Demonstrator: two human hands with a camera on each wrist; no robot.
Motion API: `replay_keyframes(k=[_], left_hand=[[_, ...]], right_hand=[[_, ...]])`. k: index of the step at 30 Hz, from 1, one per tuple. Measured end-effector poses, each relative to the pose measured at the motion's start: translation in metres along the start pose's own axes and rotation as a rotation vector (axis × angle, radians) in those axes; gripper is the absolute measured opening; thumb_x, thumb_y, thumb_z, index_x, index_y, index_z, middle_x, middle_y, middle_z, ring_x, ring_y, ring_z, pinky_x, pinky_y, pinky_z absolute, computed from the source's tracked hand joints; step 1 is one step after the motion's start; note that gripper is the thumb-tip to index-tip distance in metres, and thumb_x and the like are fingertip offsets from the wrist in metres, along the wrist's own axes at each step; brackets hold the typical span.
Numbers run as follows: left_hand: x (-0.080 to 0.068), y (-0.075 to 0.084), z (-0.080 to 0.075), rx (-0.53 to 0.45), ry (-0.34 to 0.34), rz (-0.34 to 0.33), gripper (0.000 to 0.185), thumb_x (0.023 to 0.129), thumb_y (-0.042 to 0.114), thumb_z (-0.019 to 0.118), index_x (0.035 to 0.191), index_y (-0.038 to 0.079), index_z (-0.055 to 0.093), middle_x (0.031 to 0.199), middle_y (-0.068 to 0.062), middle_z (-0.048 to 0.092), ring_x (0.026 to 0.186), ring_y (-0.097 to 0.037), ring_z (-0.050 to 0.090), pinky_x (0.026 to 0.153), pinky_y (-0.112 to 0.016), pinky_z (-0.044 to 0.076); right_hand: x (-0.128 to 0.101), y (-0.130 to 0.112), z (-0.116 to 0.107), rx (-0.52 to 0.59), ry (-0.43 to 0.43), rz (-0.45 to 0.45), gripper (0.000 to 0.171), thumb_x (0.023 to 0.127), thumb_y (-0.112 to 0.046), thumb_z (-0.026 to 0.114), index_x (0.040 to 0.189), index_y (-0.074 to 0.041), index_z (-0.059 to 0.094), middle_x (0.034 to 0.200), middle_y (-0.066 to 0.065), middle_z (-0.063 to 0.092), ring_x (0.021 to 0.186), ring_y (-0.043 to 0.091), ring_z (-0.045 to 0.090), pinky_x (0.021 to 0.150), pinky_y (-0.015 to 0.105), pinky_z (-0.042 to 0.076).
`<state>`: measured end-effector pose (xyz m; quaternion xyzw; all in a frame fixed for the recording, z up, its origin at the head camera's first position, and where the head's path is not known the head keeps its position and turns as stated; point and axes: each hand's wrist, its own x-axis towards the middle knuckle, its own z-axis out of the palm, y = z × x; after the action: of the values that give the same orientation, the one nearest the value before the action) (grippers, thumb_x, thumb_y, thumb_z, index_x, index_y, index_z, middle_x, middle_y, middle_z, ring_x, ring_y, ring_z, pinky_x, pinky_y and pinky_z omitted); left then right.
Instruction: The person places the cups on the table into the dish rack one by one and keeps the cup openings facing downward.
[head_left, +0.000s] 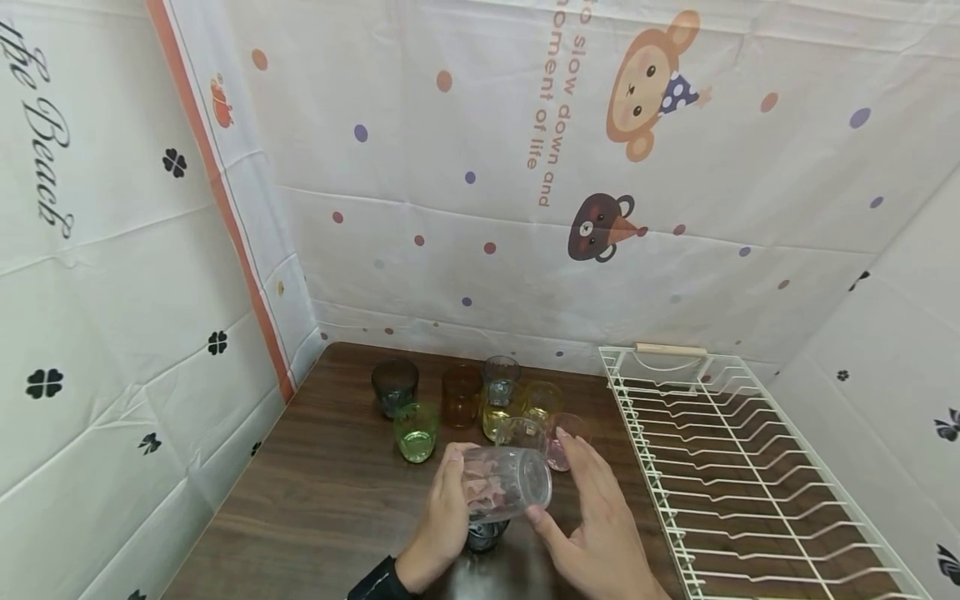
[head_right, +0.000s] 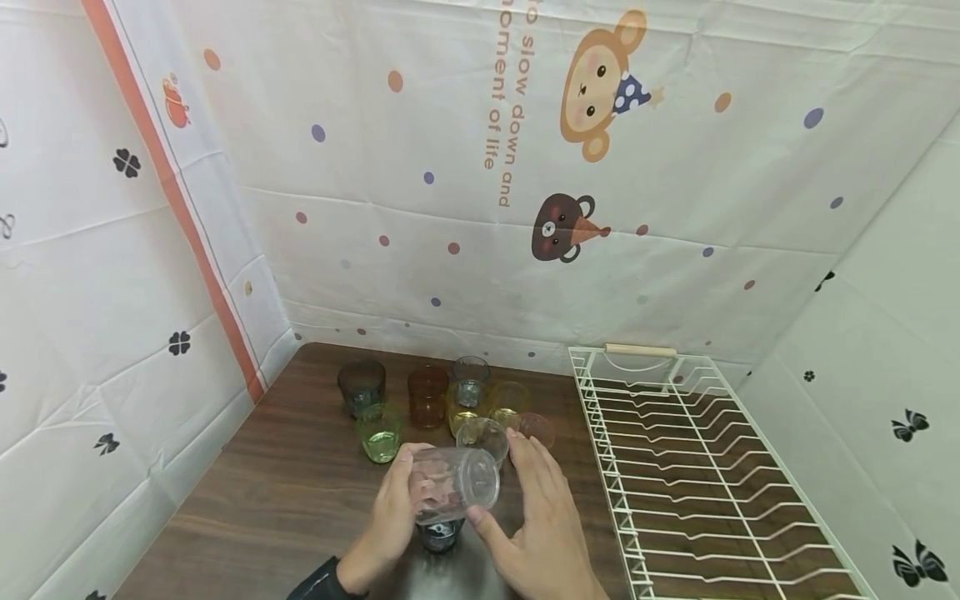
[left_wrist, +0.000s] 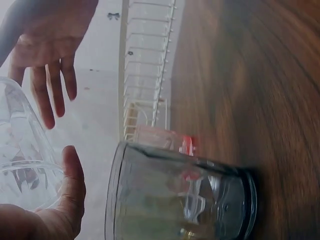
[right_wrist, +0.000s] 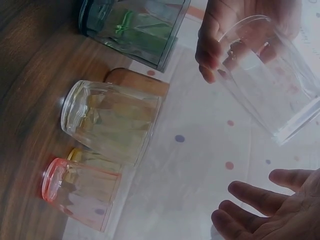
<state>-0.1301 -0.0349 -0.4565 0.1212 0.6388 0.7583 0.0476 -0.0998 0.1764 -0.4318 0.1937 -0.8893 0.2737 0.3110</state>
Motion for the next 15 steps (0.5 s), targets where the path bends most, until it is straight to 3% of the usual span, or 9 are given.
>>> replay_keyframes(k=[2,6,11,15], left_hand=[[0.0006,-0.0004,0.0013,-0.074,-0.021,-0.011,0.053,0.118,0.031,0.007,0.139,-0.007,0.037,0.124,-0.022,0.065,0.095,-0.012,0.073,0.084,-0.029,0.062],[0.0001,-0.0006,0.0017,-0.115,-0.035,-0.014,0.053,0.118,0.033,0.008,0.139,-0.007,0.035,0.118,-0.007,0.067,0.093,-0.01,0.073,0.084,-0.028,0.062],[-0.0015,0.0004,0.0015,-0.122,-0.053,0.001,0.053,0.117,0.032,0.006,0.141,-0.007,0.034,0.127,-0.016,0.063,0.102,-0.012,0.072,0.089,-0.031,0.062],[-0.0025,0.0008,0.0031,-0.153,-0.052,-0.016,0.052,0.117,0.032,0.008,0.139,-0.007,0.035,0.122,-0.009,0.065,0.102,-0.012,0.073,0.089,-0.032,0.064]], right_hand=[[-0.0001,-0.0003,0.0,0.008,0.004,-0.008,0.099,0.081,-0.041,0.09,0.164,-0.016,0.042,0.152,0.015,0.062,0.139,0.04,0.057,0.124,0.005,0.016],[-0.0003,-0.0009,-0.0004,0.013,0.007,-0.016,0.098,0.082,-0.042,0.089,0.164,-0.016,0.042,0.152,0.015,0.062,0.139,0.041,0.056,0.124,0.006,0.016],[-0.0003,-0.0018,-0.0013,0.014,0.004,-0.017,0.097,0.081,-0.042,0.089,0.163,-0.014,0.044,0.152,0.016,0.062,0.139,0.041,0.056,0.125,0.006,0.015],[-0.0006,-0.0025,-0.0019,0.016,-0.002,-0.015,0.097,0.081,-0.04,0.09,0.162,-0.012,0.045,0.152,0.016,0.062,0.139,0.041,0.056,0.125,0.006,0.015]])
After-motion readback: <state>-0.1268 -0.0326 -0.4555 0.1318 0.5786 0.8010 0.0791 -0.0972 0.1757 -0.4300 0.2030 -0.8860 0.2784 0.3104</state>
